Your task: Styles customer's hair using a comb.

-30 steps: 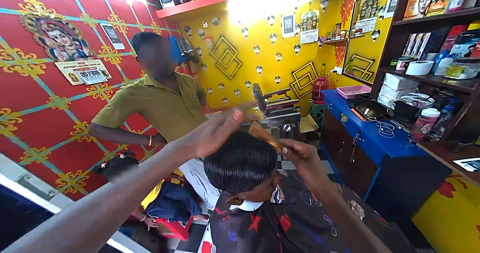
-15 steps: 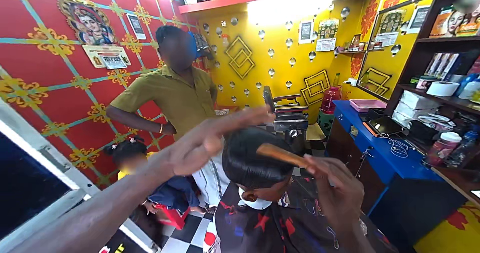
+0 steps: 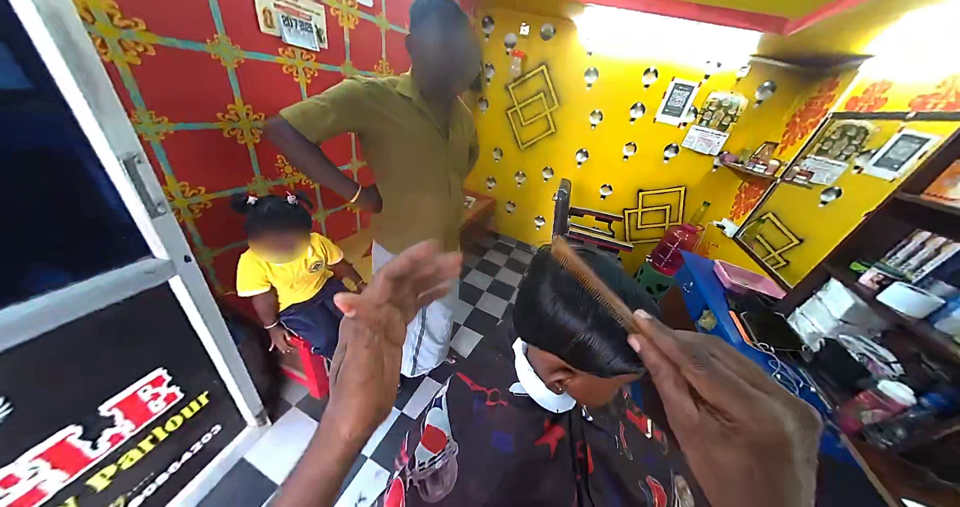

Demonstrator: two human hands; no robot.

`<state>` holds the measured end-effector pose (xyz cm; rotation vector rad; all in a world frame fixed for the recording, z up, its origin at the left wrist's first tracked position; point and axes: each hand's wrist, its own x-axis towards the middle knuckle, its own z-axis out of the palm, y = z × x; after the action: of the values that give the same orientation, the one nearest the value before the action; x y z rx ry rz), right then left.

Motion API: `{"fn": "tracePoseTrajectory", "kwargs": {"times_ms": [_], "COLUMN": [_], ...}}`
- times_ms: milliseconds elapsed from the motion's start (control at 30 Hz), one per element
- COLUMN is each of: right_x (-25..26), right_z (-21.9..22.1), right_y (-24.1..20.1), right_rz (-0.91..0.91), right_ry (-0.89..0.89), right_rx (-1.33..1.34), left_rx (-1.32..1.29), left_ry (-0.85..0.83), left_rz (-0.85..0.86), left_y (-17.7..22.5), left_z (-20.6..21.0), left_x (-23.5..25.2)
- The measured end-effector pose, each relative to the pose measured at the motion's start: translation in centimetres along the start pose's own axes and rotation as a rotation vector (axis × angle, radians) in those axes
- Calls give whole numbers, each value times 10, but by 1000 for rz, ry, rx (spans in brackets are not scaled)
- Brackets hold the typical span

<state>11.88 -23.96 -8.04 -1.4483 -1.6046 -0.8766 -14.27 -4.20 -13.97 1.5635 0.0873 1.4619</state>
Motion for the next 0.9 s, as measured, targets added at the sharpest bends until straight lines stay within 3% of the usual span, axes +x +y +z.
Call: {"fn": "tracePoseTrajectory", "kwargs": {"times_ms": [133,267,333,433,500,700,800,900], "right_x": [-26,-30,-7,41,63,40,19,12], "right_z": [11,21,19,20,30,72,94,88], "right_y": [-9,-49,-65,-83,-96,-98,-94,-88], "right_rz": [13,34,18,-19,-5,125,186,95], "right_ry": [-312,-682,-677,-297,-182,-546,-835,-941], "right_rx": [-117,-193,-118,-212,-419,-622,-710,-585], "left_rx": [-44,-31,-34,-64,-82,-121,-126,-138], "left_ry": [261,332,343,336,305,187,166,147], "left_rz": [-260,-444,-498,-553,-570,-616,-651,-637], "left_y": [-31,-50,-52,-54,-57,-66,-71,-80], "left_z": [-26,-42,-45,-46,-45,-52,-56,-62], "left_x": [-73,-122,-134,-140,-142,-143,-140,-136]}}
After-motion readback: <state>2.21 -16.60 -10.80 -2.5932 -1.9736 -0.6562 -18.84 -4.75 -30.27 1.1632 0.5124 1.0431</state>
